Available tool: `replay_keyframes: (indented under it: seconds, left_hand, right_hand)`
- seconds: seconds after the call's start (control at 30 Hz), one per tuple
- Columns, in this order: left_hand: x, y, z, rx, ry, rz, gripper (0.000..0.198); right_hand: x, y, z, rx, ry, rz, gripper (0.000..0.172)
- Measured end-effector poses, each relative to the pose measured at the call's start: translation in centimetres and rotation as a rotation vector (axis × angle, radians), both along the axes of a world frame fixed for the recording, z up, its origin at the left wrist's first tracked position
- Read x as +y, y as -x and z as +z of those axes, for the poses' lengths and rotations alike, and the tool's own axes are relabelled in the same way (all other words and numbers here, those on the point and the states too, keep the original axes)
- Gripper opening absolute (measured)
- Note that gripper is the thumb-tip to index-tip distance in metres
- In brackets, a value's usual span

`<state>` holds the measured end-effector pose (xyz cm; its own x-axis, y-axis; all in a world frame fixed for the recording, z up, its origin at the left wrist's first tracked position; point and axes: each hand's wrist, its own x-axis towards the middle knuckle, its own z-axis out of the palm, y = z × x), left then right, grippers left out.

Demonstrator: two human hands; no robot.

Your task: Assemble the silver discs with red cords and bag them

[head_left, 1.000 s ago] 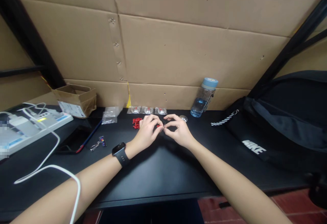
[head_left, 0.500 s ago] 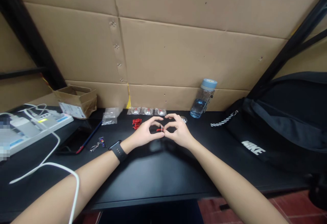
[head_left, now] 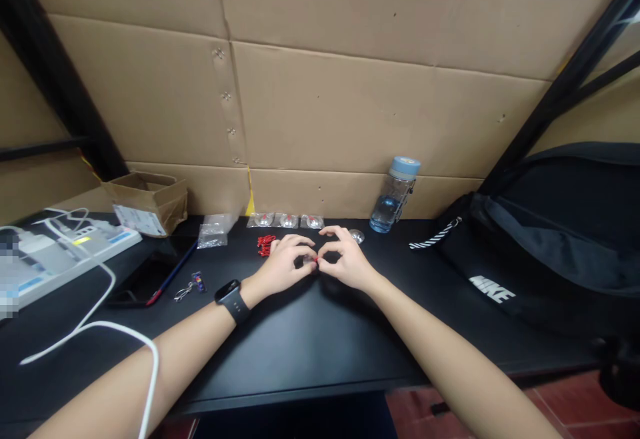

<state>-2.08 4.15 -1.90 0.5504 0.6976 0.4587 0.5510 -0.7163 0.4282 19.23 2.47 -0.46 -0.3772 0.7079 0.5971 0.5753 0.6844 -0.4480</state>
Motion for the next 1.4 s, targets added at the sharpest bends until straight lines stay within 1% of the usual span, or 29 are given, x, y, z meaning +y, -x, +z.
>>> replay_keyframes:
  seconds: [0.07,0.13,0.2,0.27,0.3,0.37,0.43,0.47,0.5,0.53,0.6,0.67,0.7,0.77,0.9,1.0,1.1,1.2,1.4]
  left_hand:
    - [-0.1,-0.2,-0.2,0.031,-0.003,0.006,0.019]
    - [-0.2,-0.2,-0.2,0.080,-0.005,-0.035,0.027]
    - [-0.1,0.0,0.1,0.132,-0.019,-0.081,0.036]
    - [0.6,0.7,0.5,0.178,-0.064,-0.075,0.038]
    - [1.2,1.4,0.7,0.197,-0.097,-0.046,0.035]
    - [2.6,3.1,1.2,0.235,-0.163,0.056,0.025]
    - [4.1,5.4,1.6,0.257,-0.170,0.169,0.017]
    - [4.8,6.5,1.8,0.270,-0.147,0.194,0.014]
    - [5.3,7.6,1.9,0.295,-0.109,0.179,0.012]
    - [5.7,8.5,2.0,0.312,-0.066,0.149,0.011]
    - [6.2,9.8,2.2,0.326,0.013,0.064,0.013]
    - [6.3,10.4,2.1,0.318,0.060,0.003,0.016]
    - [6.4,10.4,2.0,0.311,0.071,-0.011,0.015]
    - [6.6,10.2,1.6,0.300,0.073,-0.013,0.013]
    - [6.9,9.3,0.7,0.296,0.044,0.025,0.013]
    - [6.7,8.8,0.4,0.308,0.023,0.057,0.014]
    - [6.2,8.3,0.6,0.271,-0.002,0.052,0.018]
    - [5.8,7.9,0.9,0.228,-0.025,0.052,0.021]
    - [5.5,7.2,1.3,0.220,-0.089,0.044,0.021]
  right_hand:
    - [0.2,-0.2,-0.1,-0.015,0.000,-0.020,0.007]
    - [0.4,-0.4,-0.2,-0.044,0.006,-0.050,0.008]
    - [0.6,-0.7,-0.2,-0.089,0.018,-0.075,0.009]
    - [0.6,-1.1,0.0,-0.143,0.043,-0.075,0.010]
    - [0.6,-1.3,0.1,-0.171,0.061,-0.055,0.011]
    - [0.7,-1.8,0.5,-0.219,0.104,0.020,0.011]
    - [1.1,-2.7,0.9,-0.244,0.130,0.087,0.009]
    - [1.5,-3.3,1.0,-0.244,0.130,0.085,0.009]
    - [1.9,-4.0,1.0,-0.242,0.124,0.048,0.009]
    - [2.4,-4.8,0.9,-0.249,0.121,-0.015,0.013]
    - [3.5,-6.5,0.4,-0.289,0.122,-0.177,0.027]
    - [4.6,-8.1,-0.5,-0.351,0.145,-0.315,0.039]
    - [5.1,-8.7,-0.9,-0.367,0.165,-0.359,0.043]
    - [5.8,-9.7,-1.7,-0.359,0.201,-0.385,0.043]
    - [6.5,-10.3,-2.3,-0.297,0.228,-0.334,0.036]
    - [6.5,-10.1,-2.2,-0.279,0.206,-0.314,0.031]
    - [6.3,-10.0,-1.9,-0.271,0.185,-0.307,0.029]
    - [6.1,-10.0,-1.6,-0.274,0.188,-0.310,0.032]
    - [6.0,-10.2,-1.4,-0.238,0.224,-0.292,0.039]
